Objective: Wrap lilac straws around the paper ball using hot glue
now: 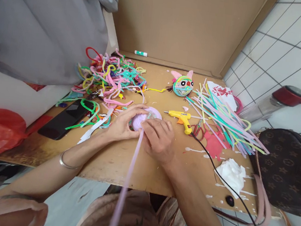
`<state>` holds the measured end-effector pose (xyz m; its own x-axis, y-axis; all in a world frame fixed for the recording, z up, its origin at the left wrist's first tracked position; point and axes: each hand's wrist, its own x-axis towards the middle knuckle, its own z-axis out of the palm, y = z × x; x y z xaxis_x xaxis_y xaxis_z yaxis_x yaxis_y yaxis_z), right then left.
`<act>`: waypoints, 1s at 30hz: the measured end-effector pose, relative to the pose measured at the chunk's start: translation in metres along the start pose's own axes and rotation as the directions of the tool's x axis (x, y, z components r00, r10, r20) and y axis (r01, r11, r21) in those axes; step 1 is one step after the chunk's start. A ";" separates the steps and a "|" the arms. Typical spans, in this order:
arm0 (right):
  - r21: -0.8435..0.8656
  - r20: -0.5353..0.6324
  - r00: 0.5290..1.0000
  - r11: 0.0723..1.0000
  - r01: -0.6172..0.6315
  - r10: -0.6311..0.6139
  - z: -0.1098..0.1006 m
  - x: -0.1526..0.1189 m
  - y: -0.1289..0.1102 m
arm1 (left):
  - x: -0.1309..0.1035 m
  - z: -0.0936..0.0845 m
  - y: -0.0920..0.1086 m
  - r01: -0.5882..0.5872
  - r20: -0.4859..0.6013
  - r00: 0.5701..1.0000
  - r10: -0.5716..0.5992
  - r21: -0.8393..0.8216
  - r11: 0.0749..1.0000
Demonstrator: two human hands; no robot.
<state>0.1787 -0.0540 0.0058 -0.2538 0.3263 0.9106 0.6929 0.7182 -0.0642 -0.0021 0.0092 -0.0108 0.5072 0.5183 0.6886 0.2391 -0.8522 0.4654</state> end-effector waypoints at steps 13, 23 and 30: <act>0.299 0.097 0.825 0.775 -0.557 0.556 -0.005 0.006 0.007 | 0.000 -0.003 -0.004 0.025 0.017 1.000 -0.025 -0.018 1.000; 0.355 0.195 0.778 0.696 -0.624 0.597 -0.003 0.004 0.011 | -0.001 -0.004 -0.005 0.050 0.005 0.999 -0.050 -0.029 0.998; 0.318 0.201 0.801 0.736 -0.598 0.564 -0.003 0.003 0.012 | -0.001 -0.003 -0.006 0.050 0.013 0.999 -0.049 -0.034 0.998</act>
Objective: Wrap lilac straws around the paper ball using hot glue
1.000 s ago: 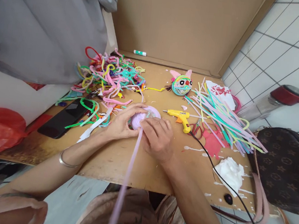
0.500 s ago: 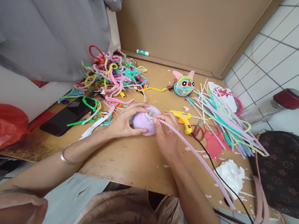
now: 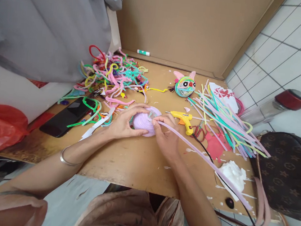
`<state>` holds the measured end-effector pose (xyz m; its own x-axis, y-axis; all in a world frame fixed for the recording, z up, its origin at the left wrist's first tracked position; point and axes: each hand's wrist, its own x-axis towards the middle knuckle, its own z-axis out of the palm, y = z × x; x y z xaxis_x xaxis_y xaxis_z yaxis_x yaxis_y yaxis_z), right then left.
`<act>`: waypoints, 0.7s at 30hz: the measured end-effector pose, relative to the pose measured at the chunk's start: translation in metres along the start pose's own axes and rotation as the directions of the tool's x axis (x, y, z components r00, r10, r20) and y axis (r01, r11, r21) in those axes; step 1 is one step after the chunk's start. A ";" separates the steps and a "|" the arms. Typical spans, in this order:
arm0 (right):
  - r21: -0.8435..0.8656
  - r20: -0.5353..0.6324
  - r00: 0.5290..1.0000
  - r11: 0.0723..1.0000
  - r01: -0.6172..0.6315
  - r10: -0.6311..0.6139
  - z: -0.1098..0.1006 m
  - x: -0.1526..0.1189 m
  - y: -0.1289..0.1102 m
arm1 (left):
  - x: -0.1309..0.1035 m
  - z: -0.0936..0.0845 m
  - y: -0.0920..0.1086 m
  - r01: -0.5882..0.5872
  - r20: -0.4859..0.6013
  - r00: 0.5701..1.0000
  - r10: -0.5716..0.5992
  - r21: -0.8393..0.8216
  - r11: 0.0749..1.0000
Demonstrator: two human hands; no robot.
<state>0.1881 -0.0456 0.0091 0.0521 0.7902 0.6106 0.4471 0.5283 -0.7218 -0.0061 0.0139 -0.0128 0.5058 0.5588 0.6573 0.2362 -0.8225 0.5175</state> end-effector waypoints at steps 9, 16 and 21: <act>-0.043 0.012 0.999 0.998 0.038 -0.037 0.000 -0.001 0.001 | -0.001 -0.002 0.000 0.025 0.007 1.000 -0.025 -0.009 1.000; -0.189 0.015 0.979 0.961 0.202 -0.203 0.000 -0.004 0.003 | 0.000 -0.001 -0.002 0.014 -0.008 1.000 -0.014 -0.034 0.999; -0.306 0.073 0.921 0.870 0.385 -0.382 0.004 -0.009 0.000 | 0.000 -0.002 -0.003 0.039 -0.011 0.999 -0.040 -0.068 0.997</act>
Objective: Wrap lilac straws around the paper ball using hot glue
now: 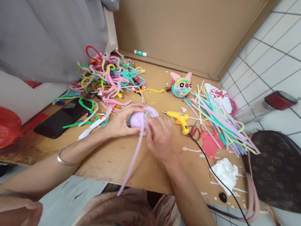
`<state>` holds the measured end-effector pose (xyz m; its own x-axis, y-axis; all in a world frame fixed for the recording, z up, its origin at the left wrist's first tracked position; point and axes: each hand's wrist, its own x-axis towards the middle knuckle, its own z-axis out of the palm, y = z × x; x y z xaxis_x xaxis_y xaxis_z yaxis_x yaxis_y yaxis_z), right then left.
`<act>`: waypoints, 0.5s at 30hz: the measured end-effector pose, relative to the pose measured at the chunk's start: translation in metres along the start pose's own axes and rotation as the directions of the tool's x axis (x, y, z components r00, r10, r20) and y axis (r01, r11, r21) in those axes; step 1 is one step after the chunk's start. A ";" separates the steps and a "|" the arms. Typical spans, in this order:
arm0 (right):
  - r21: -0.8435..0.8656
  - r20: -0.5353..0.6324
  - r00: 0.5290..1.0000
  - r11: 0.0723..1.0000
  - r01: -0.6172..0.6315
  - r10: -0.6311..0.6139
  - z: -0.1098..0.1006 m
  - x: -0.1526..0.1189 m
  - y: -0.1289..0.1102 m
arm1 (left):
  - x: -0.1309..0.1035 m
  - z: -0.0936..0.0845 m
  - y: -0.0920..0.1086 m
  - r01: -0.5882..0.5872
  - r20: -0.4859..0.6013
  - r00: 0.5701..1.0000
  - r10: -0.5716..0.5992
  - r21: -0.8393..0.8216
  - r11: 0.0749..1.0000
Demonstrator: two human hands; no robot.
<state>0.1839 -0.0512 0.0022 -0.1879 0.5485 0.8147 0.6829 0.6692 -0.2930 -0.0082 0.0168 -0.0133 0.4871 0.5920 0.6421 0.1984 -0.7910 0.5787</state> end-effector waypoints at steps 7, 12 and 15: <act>-0.455 -0.011 0.964 0.857 -0.242 0.266 -0.016 -0.004 0.039 | 0.000 -0.002 -0.008 0.150 -0.015 0.988 -0.151 -0.078 0.986; -0.727 -0.043 0.741 0.487 -0.483 0.670 -0.047 -0.005 0.070 | 0.001 -0.004 -0.013 0.199 0.004 0.980 -0.200 -0.150 0.969; -0.810 0.042 0.571 0.362 -0.461 0.820 -0.049 0.000 0.073 | 0.001 -0.003 -0.016 0.207 0.005 0.978 -0.210 -0.174 0.963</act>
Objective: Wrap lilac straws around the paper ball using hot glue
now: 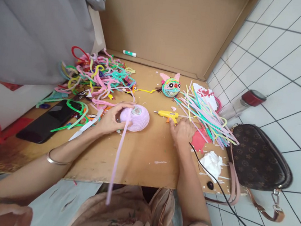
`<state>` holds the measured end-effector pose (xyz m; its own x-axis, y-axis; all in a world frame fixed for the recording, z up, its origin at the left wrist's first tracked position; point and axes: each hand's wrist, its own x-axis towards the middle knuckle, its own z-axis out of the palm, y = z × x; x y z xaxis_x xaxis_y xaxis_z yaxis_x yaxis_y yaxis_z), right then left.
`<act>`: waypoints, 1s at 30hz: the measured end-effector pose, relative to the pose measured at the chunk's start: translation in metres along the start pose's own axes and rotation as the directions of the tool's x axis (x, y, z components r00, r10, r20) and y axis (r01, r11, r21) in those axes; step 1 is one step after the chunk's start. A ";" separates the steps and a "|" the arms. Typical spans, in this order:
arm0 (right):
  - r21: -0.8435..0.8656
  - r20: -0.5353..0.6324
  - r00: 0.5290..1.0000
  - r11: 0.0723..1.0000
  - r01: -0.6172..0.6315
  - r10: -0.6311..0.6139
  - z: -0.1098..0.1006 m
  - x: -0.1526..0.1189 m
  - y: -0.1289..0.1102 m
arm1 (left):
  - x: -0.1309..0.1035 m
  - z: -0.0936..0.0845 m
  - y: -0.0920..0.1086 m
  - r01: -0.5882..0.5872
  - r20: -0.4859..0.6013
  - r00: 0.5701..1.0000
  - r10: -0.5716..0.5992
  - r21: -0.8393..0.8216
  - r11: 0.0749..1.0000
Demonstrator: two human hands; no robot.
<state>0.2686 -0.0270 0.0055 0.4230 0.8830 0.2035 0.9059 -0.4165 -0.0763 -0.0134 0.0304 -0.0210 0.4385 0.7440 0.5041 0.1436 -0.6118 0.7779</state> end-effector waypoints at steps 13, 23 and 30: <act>0.004 0.117 0.993 1.000 -0.020 0.019 0.007 0.011 -0.020 | 0.002 0.003 0.000 -0.092 0.005 0.996 0.092 -0.003 0.996; 0.460 -0.272 0.954 0.888 0.015 0.125 -0.002 0.002 -0.014 | 0.001 0.004 0.001 -0.046 -0.023 0.999 0.045 -0.044 0.998; 0.502 -0.470 0.883 0.815 0.290 -0.025 -0.001 -0.016 -0.022 | 0.002 0.000 -0.004 0.073 -0.020 0.997 -0.075 -0.091 0.993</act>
<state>0.2418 -0.0317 0.0045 0.3425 0.6880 0.6398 0.8697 0.0255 -0.4930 -0.0130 0.0349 -0.0233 0.4089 0.7930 0.4515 0.0938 -0.5287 0.8436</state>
